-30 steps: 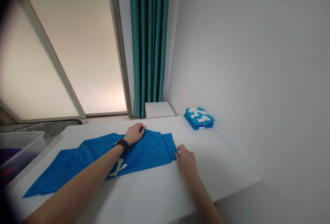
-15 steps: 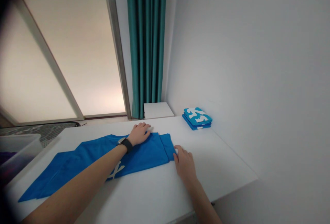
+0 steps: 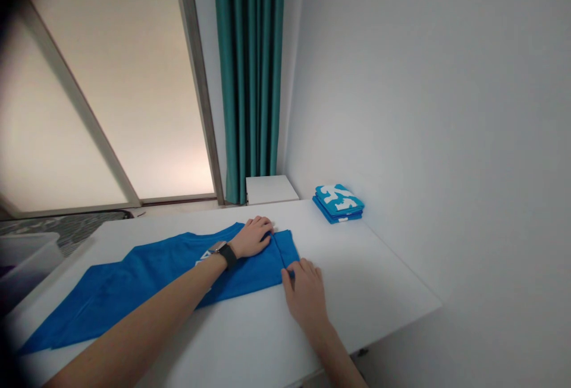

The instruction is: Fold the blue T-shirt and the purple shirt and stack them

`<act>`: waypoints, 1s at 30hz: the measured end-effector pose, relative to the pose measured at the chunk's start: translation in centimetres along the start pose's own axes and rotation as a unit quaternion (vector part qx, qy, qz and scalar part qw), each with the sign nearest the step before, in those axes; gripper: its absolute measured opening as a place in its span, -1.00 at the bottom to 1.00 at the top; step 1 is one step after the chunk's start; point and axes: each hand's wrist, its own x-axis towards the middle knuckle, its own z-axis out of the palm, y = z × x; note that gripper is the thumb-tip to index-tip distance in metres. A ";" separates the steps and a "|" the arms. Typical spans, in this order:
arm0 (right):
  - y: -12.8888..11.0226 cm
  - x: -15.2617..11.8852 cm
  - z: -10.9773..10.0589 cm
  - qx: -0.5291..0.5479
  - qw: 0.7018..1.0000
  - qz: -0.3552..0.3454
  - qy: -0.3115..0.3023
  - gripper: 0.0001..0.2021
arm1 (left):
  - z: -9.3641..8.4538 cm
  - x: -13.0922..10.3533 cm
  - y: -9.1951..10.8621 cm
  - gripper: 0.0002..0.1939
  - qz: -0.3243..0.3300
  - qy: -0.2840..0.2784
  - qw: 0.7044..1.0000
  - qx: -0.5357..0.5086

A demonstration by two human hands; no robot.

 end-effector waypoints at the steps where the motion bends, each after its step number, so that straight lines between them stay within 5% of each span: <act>1: -0.1 0.0 0.2 -0.013 1.000 0.004 -0.005 -0.77 | 0.1 0.0 -0.1 -0.84 -0.001 0.001 1.000 0.001; 13: 0.5 0.6 -0.3 -0.061 0.998 0.019 -0.029 -0.82 | 0.8 -0.5 -0.9 -0.71 -0.045 0.014 0.999 0.028; 17: -0.5 0.8 -0.8 -0.024 0.998 -0.062 -0.014 -0.70 | 0.9 -0.4 -0.6 -0.71 -0.055 0.018 0.998 0.035; 21: -1.0 0.4 -0.6 -0.023 0.983 -0.169 -0.072 -0.58 | 1.0 -0.4 -0.4 -0.69 -0.060 0.021 0.997 0.037; 25: -0.5 0.1 -0.3 -0.031 0.973 -0.183 -0.137 -0.52 | 0.5 -1.2 -0.4 -0.61 -0.054 0.023 0.998 0.033; 30: -0.3 1.1 -0.4 -0.009 0.979 -0.162 -0.126 -0.57 | -0.2 -3.6 -1.5 -0.52 -0.060 0.030 0.997 0.037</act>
